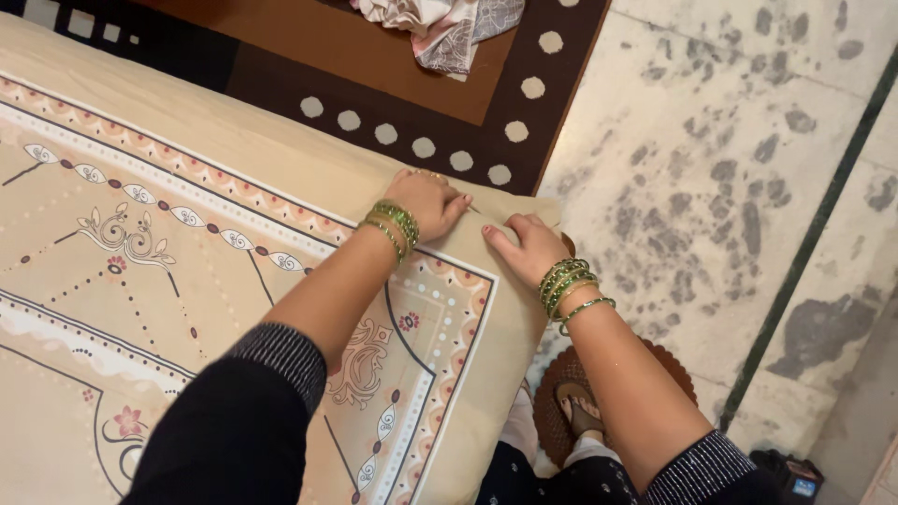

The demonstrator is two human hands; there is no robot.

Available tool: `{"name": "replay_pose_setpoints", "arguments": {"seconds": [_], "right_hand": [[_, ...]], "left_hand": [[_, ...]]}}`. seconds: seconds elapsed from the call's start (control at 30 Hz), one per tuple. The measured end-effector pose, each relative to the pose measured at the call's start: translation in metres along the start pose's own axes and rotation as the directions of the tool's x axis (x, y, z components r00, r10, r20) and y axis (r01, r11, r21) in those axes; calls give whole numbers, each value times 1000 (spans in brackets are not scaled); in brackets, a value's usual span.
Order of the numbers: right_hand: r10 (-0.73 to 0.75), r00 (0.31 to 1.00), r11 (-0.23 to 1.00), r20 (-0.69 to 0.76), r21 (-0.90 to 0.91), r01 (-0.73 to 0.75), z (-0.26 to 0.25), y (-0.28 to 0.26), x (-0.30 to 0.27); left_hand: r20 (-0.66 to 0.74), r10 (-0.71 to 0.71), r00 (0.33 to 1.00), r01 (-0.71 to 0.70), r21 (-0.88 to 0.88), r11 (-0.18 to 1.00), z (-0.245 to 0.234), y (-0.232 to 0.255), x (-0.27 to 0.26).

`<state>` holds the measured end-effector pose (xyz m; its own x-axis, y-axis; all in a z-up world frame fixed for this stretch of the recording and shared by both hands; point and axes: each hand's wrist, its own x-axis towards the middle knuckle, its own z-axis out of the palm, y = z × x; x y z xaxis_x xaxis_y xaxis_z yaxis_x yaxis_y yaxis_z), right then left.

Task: The person spreads a bedsheet over a mattress, tucks its edges underneath the mattress by hand, and smooths the surface.

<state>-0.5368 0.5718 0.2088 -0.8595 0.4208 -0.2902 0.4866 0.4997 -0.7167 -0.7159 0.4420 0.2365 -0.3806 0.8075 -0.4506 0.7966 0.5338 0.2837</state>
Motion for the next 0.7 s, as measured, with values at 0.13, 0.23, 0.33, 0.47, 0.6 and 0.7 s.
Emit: {"name": "replay_pose_setpoints", "arguments": {"seconds": [0.13,0.23,0.33,0.47,0.6,0.7], "right_hand": [[336,909,940,247,-21,-342,-23,-16,-13],[340,898,923,278,86,-376,-26,-8,-16],[203,905,837,374,414,-358,-10,33,-18],[214,811,446,544,684,-577,33,101,-27],[46,860,751,508,550,-365,43,132,-40],[269,668,289,694,603,-743,57,134,-62]], "left_hand": [[265,-110,958,51,218,975,-13,5,23],[371,-234,899,181,172,968,-20,2,35],[539,-221,813,174,137,975,-32,0,46],[647,-208,734,172,119,978,-44,2,43],[639,-260,724,176,193,965,-48,5,38],[625,-285,727,188,219,958,-43,4,43]]}}
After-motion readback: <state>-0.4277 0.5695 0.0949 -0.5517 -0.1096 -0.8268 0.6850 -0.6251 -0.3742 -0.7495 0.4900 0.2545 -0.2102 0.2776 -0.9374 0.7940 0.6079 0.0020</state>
